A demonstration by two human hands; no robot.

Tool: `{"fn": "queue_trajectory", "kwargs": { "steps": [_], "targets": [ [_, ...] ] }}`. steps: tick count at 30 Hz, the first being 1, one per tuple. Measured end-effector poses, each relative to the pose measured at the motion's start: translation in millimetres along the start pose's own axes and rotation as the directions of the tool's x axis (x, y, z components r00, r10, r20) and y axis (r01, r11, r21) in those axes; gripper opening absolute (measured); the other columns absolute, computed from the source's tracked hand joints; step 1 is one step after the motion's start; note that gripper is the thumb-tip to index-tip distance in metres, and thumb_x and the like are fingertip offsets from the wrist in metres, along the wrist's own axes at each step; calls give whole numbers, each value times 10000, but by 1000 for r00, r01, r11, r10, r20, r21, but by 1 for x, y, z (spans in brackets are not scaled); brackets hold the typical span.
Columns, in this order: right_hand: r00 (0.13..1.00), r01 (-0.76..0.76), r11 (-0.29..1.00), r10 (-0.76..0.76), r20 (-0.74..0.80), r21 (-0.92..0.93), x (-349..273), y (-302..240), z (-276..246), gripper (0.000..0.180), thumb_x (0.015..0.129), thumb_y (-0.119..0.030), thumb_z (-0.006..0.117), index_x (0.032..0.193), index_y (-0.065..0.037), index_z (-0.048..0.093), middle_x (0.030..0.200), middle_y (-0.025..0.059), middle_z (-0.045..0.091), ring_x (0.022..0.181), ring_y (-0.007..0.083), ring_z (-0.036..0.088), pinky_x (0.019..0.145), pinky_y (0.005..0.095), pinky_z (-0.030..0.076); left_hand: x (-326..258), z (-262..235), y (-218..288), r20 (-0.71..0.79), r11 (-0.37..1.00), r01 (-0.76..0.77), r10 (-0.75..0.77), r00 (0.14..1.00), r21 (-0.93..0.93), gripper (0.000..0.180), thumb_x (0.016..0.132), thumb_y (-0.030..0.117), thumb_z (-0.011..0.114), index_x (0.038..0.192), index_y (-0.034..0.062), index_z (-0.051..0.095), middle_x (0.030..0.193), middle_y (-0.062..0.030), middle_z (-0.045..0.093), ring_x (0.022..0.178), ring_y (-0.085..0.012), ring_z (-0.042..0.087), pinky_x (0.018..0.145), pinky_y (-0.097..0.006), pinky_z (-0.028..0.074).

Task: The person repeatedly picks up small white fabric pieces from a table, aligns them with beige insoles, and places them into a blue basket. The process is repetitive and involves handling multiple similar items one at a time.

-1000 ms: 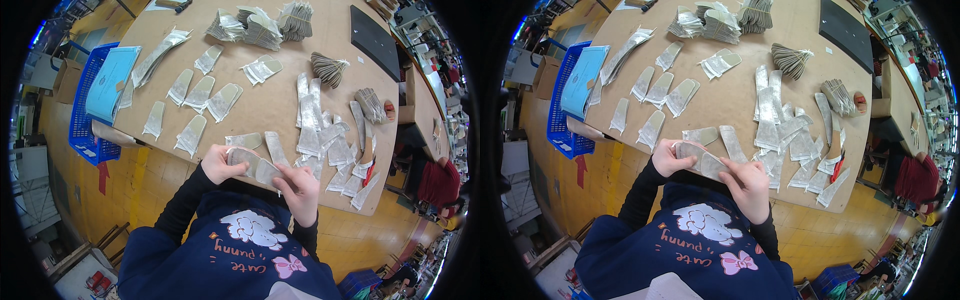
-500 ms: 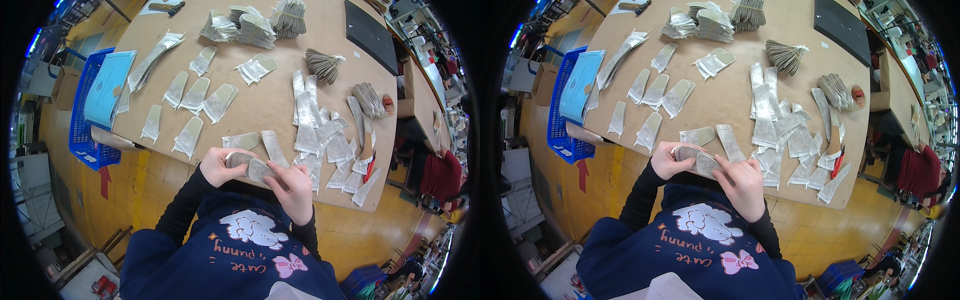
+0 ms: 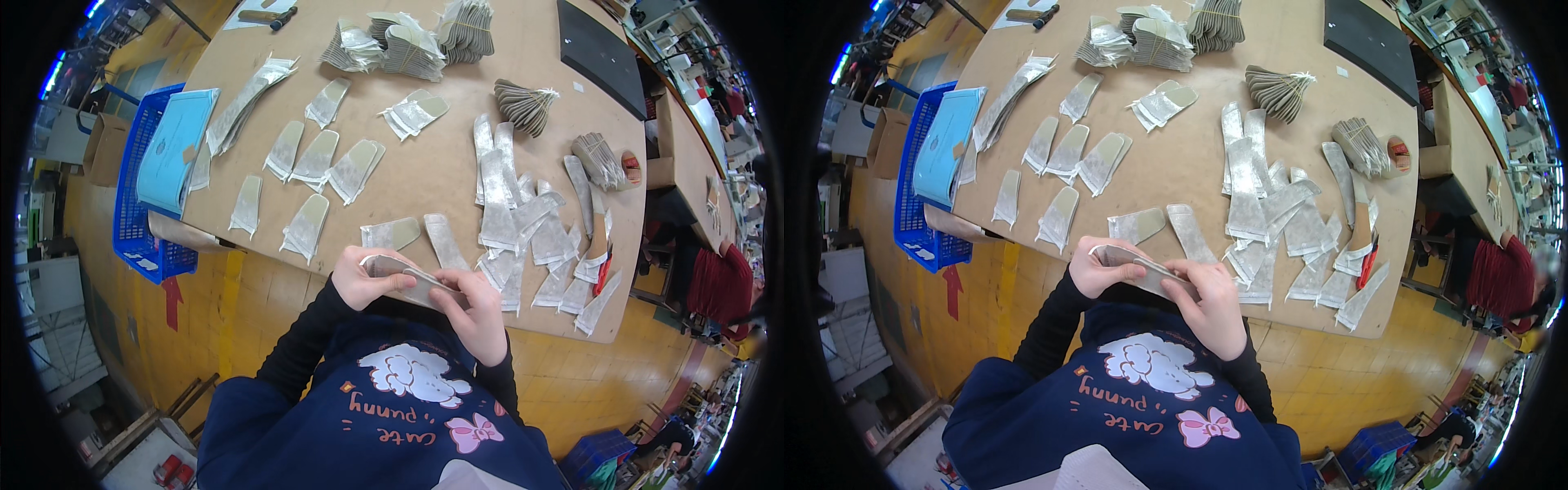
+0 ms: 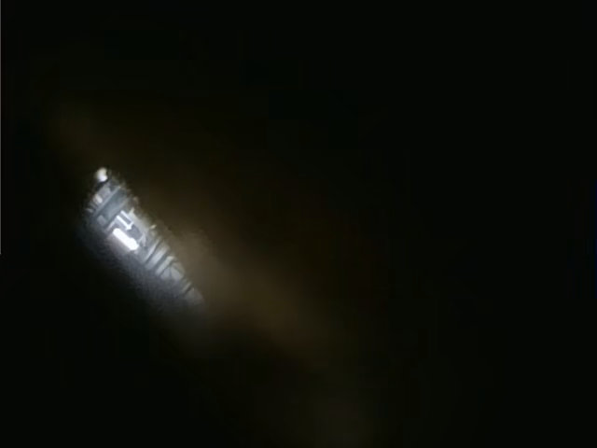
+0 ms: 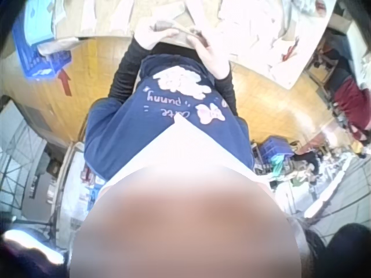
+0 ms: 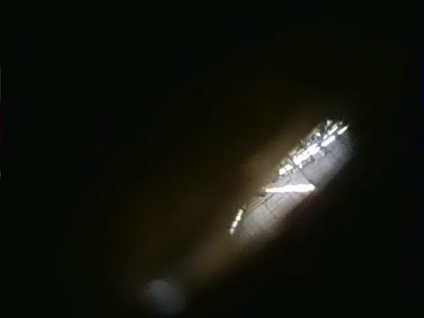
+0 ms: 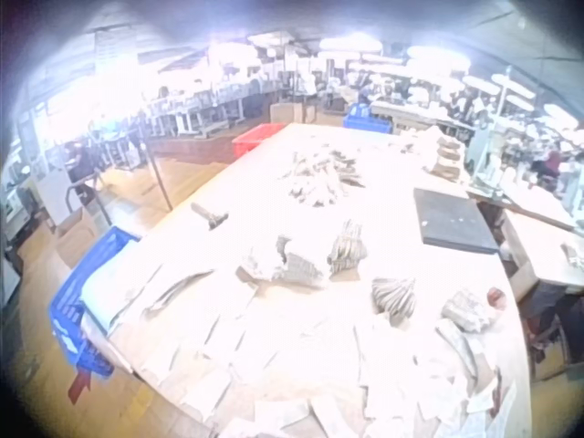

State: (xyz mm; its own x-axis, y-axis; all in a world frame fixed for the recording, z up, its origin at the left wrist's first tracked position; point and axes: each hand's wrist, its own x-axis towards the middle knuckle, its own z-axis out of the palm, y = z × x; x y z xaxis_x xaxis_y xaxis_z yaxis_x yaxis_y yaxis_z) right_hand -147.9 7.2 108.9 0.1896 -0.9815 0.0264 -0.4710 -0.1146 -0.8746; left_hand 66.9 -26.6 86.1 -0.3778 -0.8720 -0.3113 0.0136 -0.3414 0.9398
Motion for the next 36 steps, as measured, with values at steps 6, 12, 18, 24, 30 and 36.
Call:
{"fn": "queue_trajectory", "kwargs": {
  "steps": [6,12,18,24,30,36],
  "targets": [
    [939,-290,924,224,262,247,-2,7,-6,149,867,-97,693,981,-2,687,834,120,663,777,261,612,720,348,485,-3,-1,-11,85,989,110,-102,991,-100,171,831,71,789,957,-31,734,858,-71,734,782,-105,669,720,-260,541],
    [952,-281,884,208,223,373,9,27,-7,256,868,-79,707,1091,31,646,926,129,649,876,223,630,771,308,507,-19,-30,-15,-18,947,-187,189,982,-262,248,843,162,748,959,-56,732,893,-145,723,748,-228,690,709,-296,542],
    [987,-111,904,50,-154,-413,27,54,26,403,840,-95,733,1198,33,600,956,137,571,822,288,563,725,338,473,-33,-75,10,13,870,-358,385,923,-339,386,807,179,526,1036,-87,687,884,-203,693,749,-291,680,690,-308,527],
    [991,-132,991,133,-23,30,13,43,16,169,921,-19,601,1089,-6,625,930,152,569,846,315,582,780,364,478,-6,-63,-2,-205,977,151,-118,972,153,332,880,221,631,1123,-4,626,847,-131,652,770,-277,642,678,-378,475],
    [982,-162,942,183,-43,295,-9,26,-14,195,992,26,480,1146,32,600,1088,57,633,1017,116,571,879,257,449,25,-23,-48,-354,580,135,282,892,803,366,761,273,798,1035,96,632,1087,-111,574,889,-349,615,779,-442,497],
    [960,-149,917,224,-169,371,-24,33,-20,224,949,-3,577,1164,41,623,963,66,666,866,117,605,796,264,475,19,-31,-31,-179,713,184,-84,980,676,356,785,267,793,1011,64,608,883,-106,596,845,-307,624,738,-400,491]
  ]
}}
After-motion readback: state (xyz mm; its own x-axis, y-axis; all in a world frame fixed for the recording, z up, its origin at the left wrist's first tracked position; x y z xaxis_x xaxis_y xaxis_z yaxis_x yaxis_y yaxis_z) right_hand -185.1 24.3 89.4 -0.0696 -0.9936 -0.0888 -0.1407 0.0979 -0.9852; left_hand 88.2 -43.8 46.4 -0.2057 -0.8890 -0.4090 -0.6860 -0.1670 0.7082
